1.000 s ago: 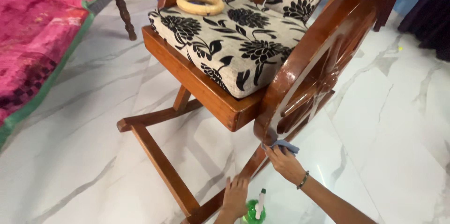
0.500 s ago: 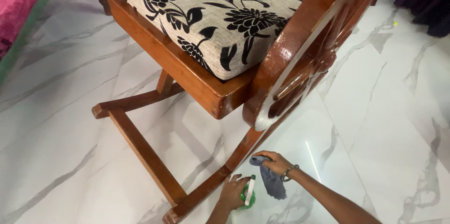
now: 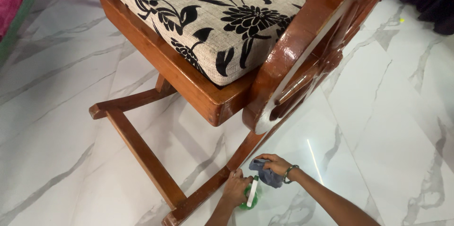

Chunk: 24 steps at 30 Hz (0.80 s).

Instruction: The person wipes a wooden rocking chair with a cloth, spraying cleaner from a green bottle onto the cloth and wiping the chair's legs, rockers, and wheel-shaped side panels. The person moves around the chair to reach different parts while cleaning.

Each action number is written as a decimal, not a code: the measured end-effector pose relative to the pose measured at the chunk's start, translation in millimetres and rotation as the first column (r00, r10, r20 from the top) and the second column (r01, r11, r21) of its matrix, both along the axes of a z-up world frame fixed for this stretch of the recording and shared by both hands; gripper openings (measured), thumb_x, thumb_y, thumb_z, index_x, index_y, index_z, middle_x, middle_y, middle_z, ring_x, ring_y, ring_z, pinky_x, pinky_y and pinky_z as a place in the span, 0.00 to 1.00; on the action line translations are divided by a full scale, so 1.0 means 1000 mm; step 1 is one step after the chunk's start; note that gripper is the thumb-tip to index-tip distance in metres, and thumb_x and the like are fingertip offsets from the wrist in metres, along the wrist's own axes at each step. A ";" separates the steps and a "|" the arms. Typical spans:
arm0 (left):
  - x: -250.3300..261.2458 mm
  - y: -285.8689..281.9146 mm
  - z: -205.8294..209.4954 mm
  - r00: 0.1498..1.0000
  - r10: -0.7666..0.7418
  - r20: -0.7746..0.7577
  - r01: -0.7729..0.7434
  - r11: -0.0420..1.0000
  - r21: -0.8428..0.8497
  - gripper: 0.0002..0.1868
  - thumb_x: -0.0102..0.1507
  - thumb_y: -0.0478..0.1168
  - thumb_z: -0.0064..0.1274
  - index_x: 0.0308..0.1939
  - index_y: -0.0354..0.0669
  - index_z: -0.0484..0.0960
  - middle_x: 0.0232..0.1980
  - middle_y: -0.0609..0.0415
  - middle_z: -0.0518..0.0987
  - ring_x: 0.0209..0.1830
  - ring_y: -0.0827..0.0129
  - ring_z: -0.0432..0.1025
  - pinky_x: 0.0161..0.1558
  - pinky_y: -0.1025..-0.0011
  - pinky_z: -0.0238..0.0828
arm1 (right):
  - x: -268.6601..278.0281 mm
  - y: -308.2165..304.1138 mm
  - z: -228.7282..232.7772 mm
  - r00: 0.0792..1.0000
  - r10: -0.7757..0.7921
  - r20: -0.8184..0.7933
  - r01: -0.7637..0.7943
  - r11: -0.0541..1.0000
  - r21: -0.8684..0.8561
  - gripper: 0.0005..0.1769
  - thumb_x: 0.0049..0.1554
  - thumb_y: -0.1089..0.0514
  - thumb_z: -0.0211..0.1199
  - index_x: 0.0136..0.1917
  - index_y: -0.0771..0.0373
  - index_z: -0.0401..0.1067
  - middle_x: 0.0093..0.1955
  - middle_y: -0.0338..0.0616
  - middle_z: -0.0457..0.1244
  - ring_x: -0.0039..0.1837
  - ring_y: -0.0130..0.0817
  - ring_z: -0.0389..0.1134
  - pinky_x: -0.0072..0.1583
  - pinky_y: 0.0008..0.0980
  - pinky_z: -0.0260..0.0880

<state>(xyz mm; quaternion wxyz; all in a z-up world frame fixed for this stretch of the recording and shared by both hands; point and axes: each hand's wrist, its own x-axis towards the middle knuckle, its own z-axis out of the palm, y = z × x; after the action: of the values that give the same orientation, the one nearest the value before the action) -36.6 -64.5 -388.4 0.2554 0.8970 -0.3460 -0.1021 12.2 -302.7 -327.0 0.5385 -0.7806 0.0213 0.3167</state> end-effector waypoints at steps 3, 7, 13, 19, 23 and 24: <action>-0.001 -0.003 0.004 1.000 0.014 -0.015 -0.013 0.999 0.029 0.30 0.48 0.41 0.65 0.55 0.45 0.79 0.45 0.46 0.82 0.63 0.55 0.62 0.67 0.58 0.49 | 0.000 0.003 0.010 1.000 -0.010 -0.018 0.009 0.999 -0.040 0.28 0.51 0.67 0.53 0.64 0.56 0.75 0.55 0.39 0.71 0.54 0.27 0.70 0.60 0.26 0.70; 0.000 -0.007 0.006 1.000 -0.001 0.002 0.001 0.998 0.067 0.33 0.45 0.39 0.65 0.56 0.41 0.79 0.46 0.46 0.83 0.62 0.56 0.62 0.66 0.57 0.49 | 0.000 0.003 0.022 0.999 -0.019 -0.046 0.016 0.998 -0.060 0.29 0.51 0.67 0.53 0.65 0.55 0.75 0.55 0.40 0.71 0.55 0.28 0.70 0.60 0.26 0.69; 0.000 -0.014 0.011 0.999 0.010 -0.040 -0.010 1.000 -0.003 0.27 0.50 0.38 0.61 0.55 0.43 0.80 0.42 0.49 0.84 0.61 0.57 0.63 0.65 0.57 0.50 | -0.002 0.005 0.021 0.995 -0.045 -0.091 0.045 0.999 -0.003 0.28 0.52 0.66 0.54 0.65 0.56 0.75 0.56 0.41 0.71 0.56 0.30 0.71 0.61 0.29 0.70; -0.009 -0.046 0.019 0.999 -0.040 -0.007 0.040 0.998 -0.051 0.27 0.46 0.36 0.62 0.51 0.48 0.81 0.42 0.47 0.81 0.55 0.58 0.64 0.59 0.54 0.49 | 0.004 -0.026 0.021 0.998 0.019 -0.062 -0.028 0.988 -0.149 0.28 0.51 0.64 0.57 0.65 0.55 0.75 0.56 0.39 0.71 0.56 0.30 0.70 0.62 0.28 0.69; -0.018 -0.086 0.003 0.999 0.051 0.012 -0.047 0.979 -0.197 0.25 0.50 0.34 0.59 0.52 0.50 0.81 0.44 0.52 0.83 0.56 0.59 0.67 0.60 0.54 0.50 | 0.008 -0.062 0.037 0.998 -0.059 -0.018 0.053 0.970 -0.238 0.28 0.50 0.64 0.59 0.64 0.55 0.76 0.55 0.40 0.71 0.55 0.29 0.70 0.60 0.27 0.69; -0.019 -0.098 -0.003 0.997 0.070 -0.009 -0.071 0.978 -0.198 0.26 0.49 0.34 0.59 0.53 0.50 0.80 0.44 0.52 0.83 0.56 0.58 0.67 0.60 0.54 0.51 | 0.007 -0.071 0.043 0.996 -0.089 -0.015 0.081 0.959 -0.272 0.28 0.50 0.64 0.59 0.64 0.54 0.76 0.55 0.39 0.71 0.55 0.28 0.70 0.60 0.27 0.69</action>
<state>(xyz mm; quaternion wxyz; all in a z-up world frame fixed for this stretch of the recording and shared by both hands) -55.7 -162.6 -391.8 0.3470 0.8788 -0.3222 -0.0588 19.7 -373.4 -284.1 0.4394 -0.8409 0.1053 0.2979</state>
